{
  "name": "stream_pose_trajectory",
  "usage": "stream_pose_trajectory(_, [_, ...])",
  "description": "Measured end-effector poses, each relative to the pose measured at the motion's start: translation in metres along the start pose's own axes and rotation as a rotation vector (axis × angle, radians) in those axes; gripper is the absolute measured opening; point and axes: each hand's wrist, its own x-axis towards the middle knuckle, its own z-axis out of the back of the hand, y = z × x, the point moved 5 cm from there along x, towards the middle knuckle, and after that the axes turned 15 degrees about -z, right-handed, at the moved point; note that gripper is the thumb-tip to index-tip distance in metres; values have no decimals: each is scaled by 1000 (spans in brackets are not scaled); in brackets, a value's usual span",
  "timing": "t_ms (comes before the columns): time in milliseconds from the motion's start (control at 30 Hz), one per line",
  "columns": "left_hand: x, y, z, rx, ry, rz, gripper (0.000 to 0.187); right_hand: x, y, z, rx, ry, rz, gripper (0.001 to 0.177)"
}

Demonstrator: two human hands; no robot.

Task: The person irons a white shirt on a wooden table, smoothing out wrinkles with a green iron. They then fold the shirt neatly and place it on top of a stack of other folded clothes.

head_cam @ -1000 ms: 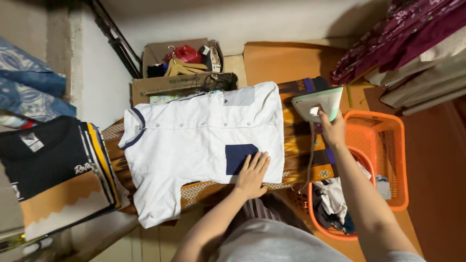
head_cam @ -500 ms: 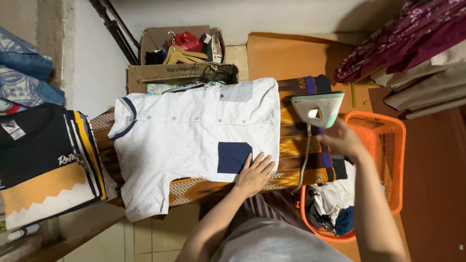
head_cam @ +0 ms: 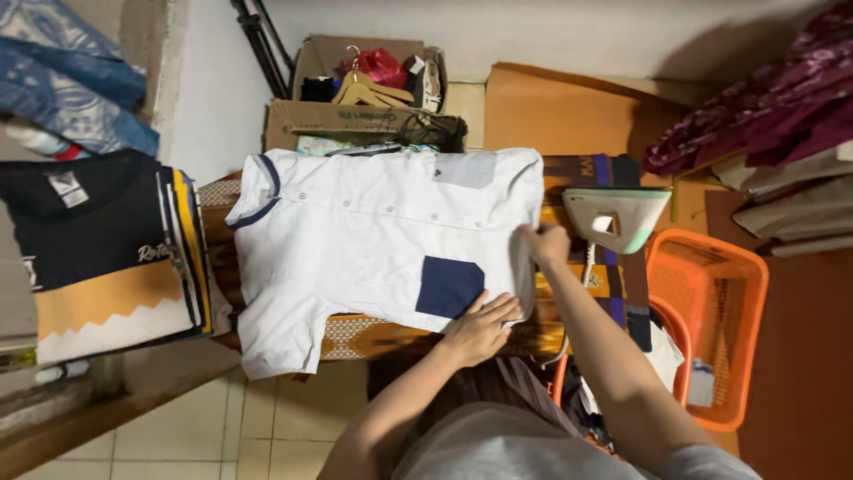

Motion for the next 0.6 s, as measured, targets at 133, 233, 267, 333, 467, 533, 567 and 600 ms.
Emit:
stream_pose_trajectory(133, [18, -18, -18, -28, -71, -28, 49, -10, -20, 23, -10, -126, 48, 41])
stream_pose_trajectory(233, [17, -30, -19, -32, -8, -18, 57, -12, -37, 19, -35, -193, 89, 37])
stream_pose_trajectory(267, [17, -34, -15, -29, 21, -8, 62, -11, -43, 16, -27, -216, 113, 35])
stream_pose_trajectory(333, [5, -32, 15, 29, -145, 43, 65, -10, -66, 22, 147, -234, 142, 36])
stream_pose_trajectory(467, [-77, 7, 121, 450, -577, 541, 52, -24, -119, 33, 831, -97, -81, 61])
stream_pose_trajectory(533, [-149, 6, 174, 742, -787, 676, 51, -25, -120, 75, 846, -194, 188, 65])
stream_pose_trajectory(567, [-183, 16, 197, 817, -791, 828, 43, -32, -112, 87, 777, -262, 403, 62])
stream_pose_trajectory(600, [-219, 23, 213, 813, -808, 966, 47, -29, -108, 91, 805, -197, 410, 64])
